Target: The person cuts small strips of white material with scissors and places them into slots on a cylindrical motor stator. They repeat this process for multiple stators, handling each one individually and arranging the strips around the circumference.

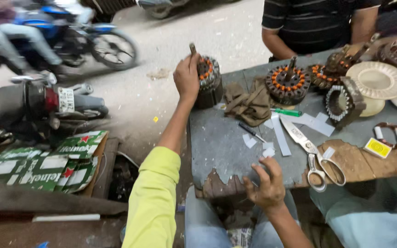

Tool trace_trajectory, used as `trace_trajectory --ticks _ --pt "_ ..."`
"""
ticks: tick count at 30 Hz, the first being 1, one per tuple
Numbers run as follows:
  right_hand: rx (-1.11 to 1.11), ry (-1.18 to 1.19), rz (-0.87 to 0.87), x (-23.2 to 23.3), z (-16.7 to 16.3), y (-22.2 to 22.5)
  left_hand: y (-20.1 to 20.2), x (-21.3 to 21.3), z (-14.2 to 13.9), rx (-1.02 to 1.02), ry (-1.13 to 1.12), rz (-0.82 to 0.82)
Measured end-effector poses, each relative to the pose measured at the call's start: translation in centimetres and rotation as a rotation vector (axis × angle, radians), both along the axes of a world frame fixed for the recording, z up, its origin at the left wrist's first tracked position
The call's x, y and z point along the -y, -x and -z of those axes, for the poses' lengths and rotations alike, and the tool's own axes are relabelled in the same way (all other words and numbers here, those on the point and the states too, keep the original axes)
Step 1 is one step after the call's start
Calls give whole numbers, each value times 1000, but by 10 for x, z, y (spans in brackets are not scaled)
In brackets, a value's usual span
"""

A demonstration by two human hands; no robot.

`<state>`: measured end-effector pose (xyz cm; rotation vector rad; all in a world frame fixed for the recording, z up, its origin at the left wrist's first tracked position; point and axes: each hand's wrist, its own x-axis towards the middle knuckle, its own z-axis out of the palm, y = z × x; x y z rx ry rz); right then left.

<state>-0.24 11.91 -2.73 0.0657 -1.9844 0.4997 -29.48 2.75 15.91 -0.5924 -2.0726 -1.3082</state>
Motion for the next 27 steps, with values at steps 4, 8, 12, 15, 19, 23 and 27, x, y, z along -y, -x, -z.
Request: trace_trajectory --ticks 4,8,12,15,19,23,27 --pt "13 11 -2 -1 -2 1 3 -6 7 41 49 -46" --pt "26 15 -27 -3 3 -3 7 -14 23 7 93 -104" --pt "47 5 -27 -6 3 -6 9 -13 33 105 -52 48" --pt "61 14 -42 -5 2 -7 9 -8 31 166 -20 54" --pt "91 19 -30 -3 2 -10 -13 2 47 -316 61 -40" --pt "101 23 -34 -5 3 -13 -77 21 88 -17 12 84" --pt "111 29 -83 -4 -3 -15 -146 42 120 89 218 314"
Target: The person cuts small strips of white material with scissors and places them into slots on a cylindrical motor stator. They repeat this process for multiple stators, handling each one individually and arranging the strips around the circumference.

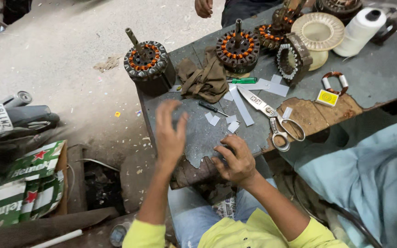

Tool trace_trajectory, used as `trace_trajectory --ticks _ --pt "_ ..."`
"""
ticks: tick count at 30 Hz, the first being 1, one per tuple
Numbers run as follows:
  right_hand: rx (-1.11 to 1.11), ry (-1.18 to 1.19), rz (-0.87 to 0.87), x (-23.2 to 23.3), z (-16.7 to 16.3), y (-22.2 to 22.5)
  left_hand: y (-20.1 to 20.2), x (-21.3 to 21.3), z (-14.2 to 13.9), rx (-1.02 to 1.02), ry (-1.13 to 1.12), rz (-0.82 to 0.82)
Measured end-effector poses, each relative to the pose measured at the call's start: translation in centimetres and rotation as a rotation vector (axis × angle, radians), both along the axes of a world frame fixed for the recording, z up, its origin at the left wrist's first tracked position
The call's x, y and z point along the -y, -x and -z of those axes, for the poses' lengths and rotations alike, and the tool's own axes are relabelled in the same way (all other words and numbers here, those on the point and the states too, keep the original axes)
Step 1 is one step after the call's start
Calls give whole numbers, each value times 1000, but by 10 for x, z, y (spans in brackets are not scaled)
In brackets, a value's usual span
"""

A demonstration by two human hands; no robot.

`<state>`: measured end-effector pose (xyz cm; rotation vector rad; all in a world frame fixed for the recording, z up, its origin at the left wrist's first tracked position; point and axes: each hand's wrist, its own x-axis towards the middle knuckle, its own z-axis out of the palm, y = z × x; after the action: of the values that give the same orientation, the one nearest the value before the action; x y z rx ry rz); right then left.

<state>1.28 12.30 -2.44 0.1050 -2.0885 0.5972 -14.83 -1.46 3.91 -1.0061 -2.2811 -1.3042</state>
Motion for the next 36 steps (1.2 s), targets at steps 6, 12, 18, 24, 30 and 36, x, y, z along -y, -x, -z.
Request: trace_trajectory --ticks 6,12,18,24,30,36 --pt "10 152 15 -26 -39 -5 -76 5 8 -9 160 78" --pt "-375 487 166 -170 -154 47 -94 -8 20 -35 157 -38" --pt "137 352 448 -276 -217 153 -90 -9 19 -142 193 -129" --pt "559 568 410 -282 -217 182 -83 -12 23 -167 184 -139" --pt "634 284 521 -279 -216 190 -80 -17 30 -152 186 -136" --pt "506 148 565 -277 -219 189 -81 -16 29 -148 200 -122"
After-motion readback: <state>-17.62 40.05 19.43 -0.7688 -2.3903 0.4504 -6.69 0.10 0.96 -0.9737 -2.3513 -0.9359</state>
